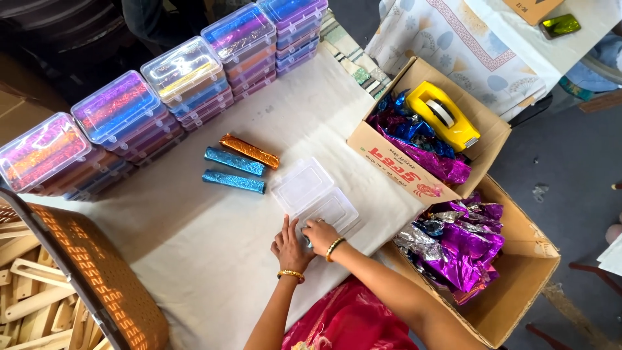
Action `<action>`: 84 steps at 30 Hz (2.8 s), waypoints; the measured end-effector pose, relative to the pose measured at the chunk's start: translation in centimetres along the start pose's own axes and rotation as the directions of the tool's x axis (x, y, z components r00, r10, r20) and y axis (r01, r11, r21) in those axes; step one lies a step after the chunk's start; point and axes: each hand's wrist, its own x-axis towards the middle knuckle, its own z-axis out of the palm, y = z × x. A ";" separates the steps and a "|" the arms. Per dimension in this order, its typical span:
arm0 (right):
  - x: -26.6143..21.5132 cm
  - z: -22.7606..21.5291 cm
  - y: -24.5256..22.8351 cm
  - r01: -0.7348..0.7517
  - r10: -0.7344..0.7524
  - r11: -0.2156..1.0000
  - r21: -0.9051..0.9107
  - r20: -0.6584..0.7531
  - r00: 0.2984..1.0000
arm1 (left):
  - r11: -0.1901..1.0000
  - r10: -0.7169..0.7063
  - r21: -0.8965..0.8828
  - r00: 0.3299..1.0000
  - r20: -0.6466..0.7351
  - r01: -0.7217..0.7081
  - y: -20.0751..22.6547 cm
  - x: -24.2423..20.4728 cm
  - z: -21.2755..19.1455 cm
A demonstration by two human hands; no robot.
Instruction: Wrapping small wooden sticks in decorative foil and plastic sleeves, then organizing them into plastic storage boxes.
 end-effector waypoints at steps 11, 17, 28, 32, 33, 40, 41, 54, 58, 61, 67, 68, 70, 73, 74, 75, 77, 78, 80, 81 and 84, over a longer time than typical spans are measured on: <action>3.5 2.0 5.1 -0.177 0.158 0.984 0.006 -0.475 0.866 | 1.000 -0.021 0.013 0.999 0.039 0.020 1.3 -0.3 -1.4; 1.5 1.4 0.7 0.168 -0.158 0.986 -0.009 -0.392 0.906 | 1.000 -0.004 -0.012 1.000 0.005 0.004 0.6 -0.1 -0.6; 2.1 2.3 3.0 -0.048 0.049 0.999 0.014 -0.487 0.872 | 1.000 0.005 -0.010 1.000 -0.004 -0.005 0.8 -0.4 -0.7; 0.3 0.2 0.7 0.160 -0.155 0.987 -0.017 -0.365 0.918 | 1.000 0.004 -0.015 1.000 -0.017 -0.004 0.7 -0.4 -0.4; -0.1 -0.3 1.6 0.162 -0.157 0.987 -0.017 -0.365 0.918 | 1.000 0.003 -0.015 1.000 -0.018 -0.003 0.8 -0.5 -0.5; -1.3 -5.7 4.7 0.138 -0.159 0.967 -0.215 -0.085 0.984 | 1.000 -0.007 -0.003 1.000 -0.003 0.007 1.5 -1.0 -1.5; -1.0 -6.5 4.4 0.002 -0.055 0.951 -0.310 -0.164 0.985 | 1.000 -0.005 0.004 1.000 0.000 0.005 1.5 -1.0 -1.6; 1.2 -2.0 7.7 0.117 -0.108 0.993 -0.003 -0.417 0.902 | 0.997 -0.008 0.074 1.000 -0.008 0.008 1.9 -0.8 -1.3; -0.2 -1.8 5.6 -0.064 0.018 0.991 -0.119 -0.353 0.935 | 0.997 -0.009 0.075 1.000 -0.016 0.010 1.7 -0.8 -1.3; -1.1 -1.6 2.6 -0.137 0.127 0.990 -0.033 -0.215 0.968 | 0.998 -0.018 0.065 1.000 -0.011 0.019 1.4 -0.6 -0.7; 0.7 2.4 3.2 0.018 0.049 0.962 0.272 -0.240 0.970 | 0.996 0.002 0.087 1.000 -0.004 -0.001 1.1 -0.6 -0.5; 1.0 2.6 3.9 0.026 0.128 0.884 0.467 -0.295 0.947 | 0.995 0.018 0.096 1.000 -0.002 -0.018 1.1 -0.6 -0.7; 1.4 3.9 8.2 0.068 0.232 0.633 0.772 -0.273 0.934 | 0.987 0.110 0.119 0.994 -0.027 -0.106 0.8 -0.9 -0.3; -0.1 2.7 13.5 0.178 0.403 0.097 0.979 -0.202 0.892 | 0.928 0.335 0.187 0.941 -0.047 -0.321 1.8 -0.9 -0.4; -1.3 2.2 14.8 0.248 0.488 -0.091 0.964 -0.174 0.855 | 0.865 0.465 0.232 0.885 -0.036 -0.445 2.2 -1.1 -0.5; -2.5 0.6 14.8 0.243 0.489 -0.092 0.966 -0.169 0.856 | 0.867 0.462 0.229 0.886 -0.033 -0.443 1.6 -0.9 0.5; -4.6 -3.3 15.3 0.457 0.618 -0.304 0.836 -0.192 0.762 | 0.775 0.588 0.262 0.808 0.033 -0.575 0.9 0.2 2.3; -5.2 -3.8 16.0 0.462 0.618 -0.299 0.835 -0.200 0.760 | 0.773 0.593 0.263 0.805 0.027 -0.578 1.8 0.8 1.4; -7.2 -4.2 17.5 0.547 0.767 -0.149 0.824 -0.254 0.590 | 0.838 0.546 0.031 0.838 -0.006 -0.545 3.6 1.2 0.2; -8.0 -5.2 16.4 0.545 0.765 -0.144 0.826 -0.256 0.591 | 0.838 0.545 0.027 0.838 -0.010 -0.545 5.4 1.0 -1.6; -8.8 -6.1 12.4 0.392 0.840 0.206 0.897 -0.368 0.400 | 0.859 0.348 -0.370 0.934 -0.087 -0.354 10.0 0.5 -5.4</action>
